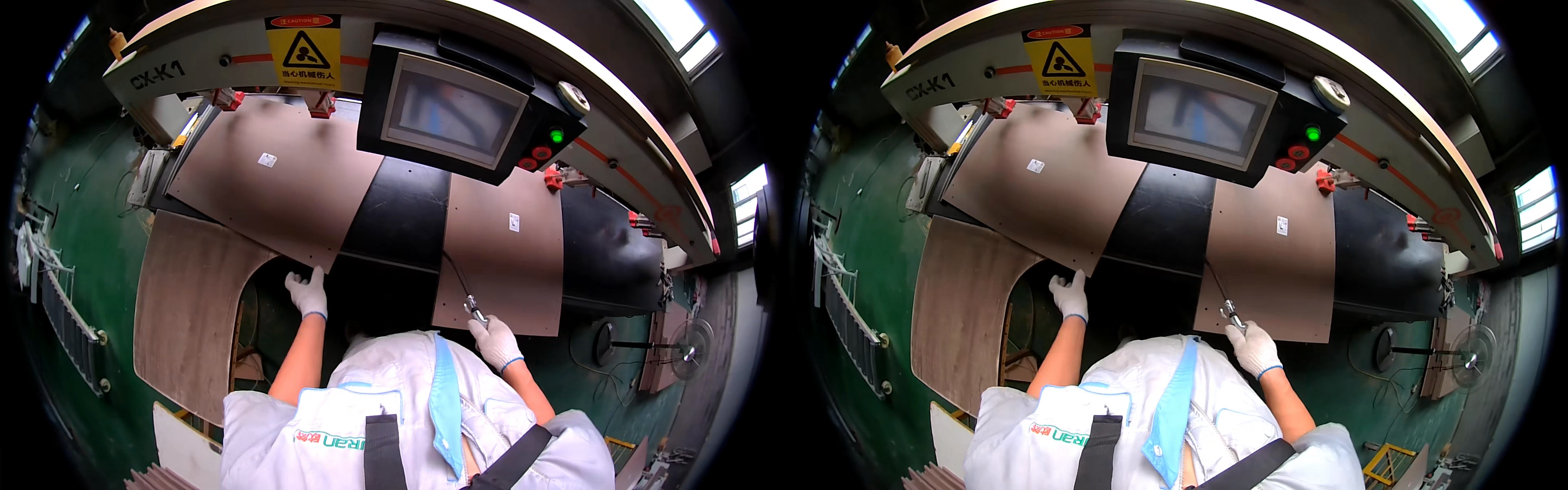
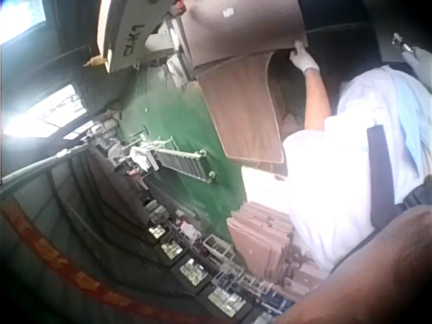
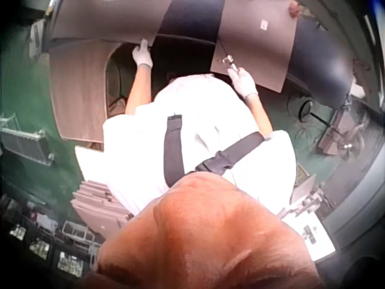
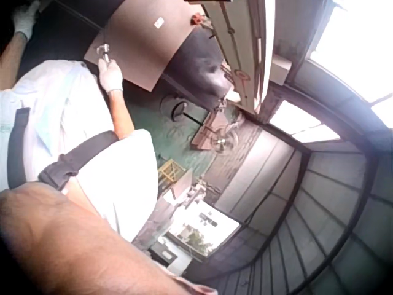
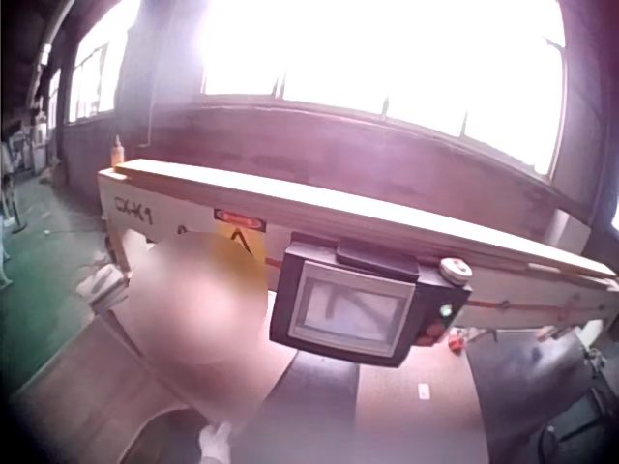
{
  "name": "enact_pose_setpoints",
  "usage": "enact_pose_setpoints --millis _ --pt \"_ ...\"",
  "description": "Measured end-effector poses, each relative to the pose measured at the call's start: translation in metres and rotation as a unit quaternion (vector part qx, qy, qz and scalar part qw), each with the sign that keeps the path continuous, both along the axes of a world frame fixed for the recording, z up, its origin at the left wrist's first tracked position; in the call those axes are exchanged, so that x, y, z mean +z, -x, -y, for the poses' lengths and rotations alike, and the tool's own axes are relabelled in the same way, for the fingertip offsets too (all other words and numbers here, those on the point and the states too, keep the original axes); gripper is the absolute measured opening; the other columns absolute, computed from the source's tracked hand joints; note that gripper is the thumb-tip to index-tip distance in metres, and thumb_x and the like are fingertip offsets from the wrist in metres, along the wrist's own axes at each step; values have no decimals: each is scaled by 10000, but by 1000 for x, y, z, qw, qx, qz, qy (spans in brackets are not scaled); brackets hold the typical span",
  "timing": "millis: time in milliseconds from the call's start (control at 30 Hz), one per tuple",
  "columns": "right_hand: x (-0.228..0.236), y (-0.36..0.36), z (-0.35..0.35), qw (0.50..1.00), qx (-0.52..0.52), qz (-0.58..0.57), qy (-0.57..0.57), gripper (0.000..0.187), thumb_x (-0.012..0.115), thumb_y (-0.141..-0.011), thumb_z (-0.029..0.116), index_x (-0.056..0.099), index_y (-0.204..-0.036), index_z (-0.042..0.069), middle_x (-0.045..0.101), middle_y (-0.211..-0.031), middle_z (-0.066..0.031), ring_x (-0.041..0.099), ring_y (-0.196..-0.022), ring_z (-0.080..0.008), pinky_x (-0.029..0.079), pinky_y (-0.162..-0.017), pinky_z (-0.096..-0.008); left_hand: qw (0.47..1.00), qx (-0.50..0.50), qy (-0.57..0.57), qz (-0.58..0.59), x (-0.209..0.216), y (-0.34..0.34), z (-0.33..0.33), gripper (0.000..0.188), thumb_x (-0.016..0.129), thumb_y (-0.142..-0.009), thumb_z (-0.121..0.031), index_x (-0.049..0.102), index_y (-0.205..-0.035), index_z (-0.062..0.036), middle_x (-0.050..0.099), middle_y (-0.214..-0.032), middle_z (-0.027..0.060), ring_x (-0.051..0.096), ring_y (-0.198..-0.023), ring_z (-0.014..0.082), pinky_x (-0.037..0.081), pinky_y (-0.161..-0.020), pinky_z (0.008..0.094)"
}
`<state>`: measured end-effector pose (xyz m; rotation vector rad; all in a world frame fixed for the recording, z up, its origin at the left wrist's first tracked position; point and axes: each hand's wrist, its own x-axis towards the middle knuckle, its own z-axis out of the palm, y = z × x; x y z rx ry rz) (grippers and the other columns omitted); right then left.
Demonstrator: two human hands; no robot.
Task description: The person applies adhesive to various wooden panels using a spray applicator, moving the panels onto and off a machine table and stacking them on a nearby cart.
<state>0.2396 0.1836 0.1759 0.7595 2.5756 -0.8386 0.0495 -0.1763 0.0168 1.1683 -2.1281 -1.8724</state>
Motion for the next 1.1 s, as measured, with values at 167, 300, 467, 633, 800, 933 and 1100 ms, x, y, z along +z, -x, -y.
enact_pose_setpoints --millis 167,300,467,633,800,933,1100 --pt "37 57 9 985 161 65 -18 588 543 -1019 539 658 -1127 -28 712 -1066 -312 668 -1076 -478 514 -949 -518 915 57 -399 9 -14 34 5 513 673 -1038 -338 533 -1420 -25 654 -1244 137 667 -1119 307 556 -954 429" --pt "41 75 -12 986 160 40 -14 600 544 -1011 541 650 -1149 -34 719 -1058 -302 677 -1067 -473 515 -949 -512 942 16 -333 31 -25 -42 15 303 635 -1054 -321 599 -1243 -88 711 -970 71 686 -726 214 587 -626 367" --pt "12 75 -17 978 207 29 12 525 591 -1000 490 653 -1039 -30 705 -831 -234 706 -831 -405 525 -820 -464 893 248 -368 -73 -65 -222 168 406 703 -1004 -399 642 -1284 -112 726 -1148 61 677 -934 281 552 -818 451" --pt "14 92 29 955 268 109 66 578 568 -1018 519 649 -1174 -32 721 -1080 -295 677 -1087 -470 511 -959 -494 870 305 -371 -112 -47 -257 160 635 725 -1002 -360 509 -1484 -7 577 -1483 121 520 -1372 319 407 -1173 520" --pt "-1 101 53 934 335 83 96 567 568 -1016 516 640 -1170 -24 725 -1033 -282 690 -1029 -469 527 -928 -497 951 251 -174 -40 -15 -268 169 635 802 -939 -143 493 -1454 64 630 -1361 178 667 -1136 315 590 -961 487" --pt "-1 99 68 938 322 81 102 556 569 -1013 516 641 -1139 -20 725 -1006 -274 699 -1014 -454 532 -906 -497 961 221 -166 -8 -15 -231 197 615 802 -944 -167 503 -1410 100 650 -1316 189 663 -1134 306 579 -960 463" --pt "-16 94 85 953 285 12 104 412 640 -994 415 648 -1030 4 711 -788 -117 704 -747 -261 541 -740 -386 975 184 -119 -29 -30 -135 188 588 801 -939 -180 537 -1365 128 640 -1340 200 643 -1150 289 550 -980 417"
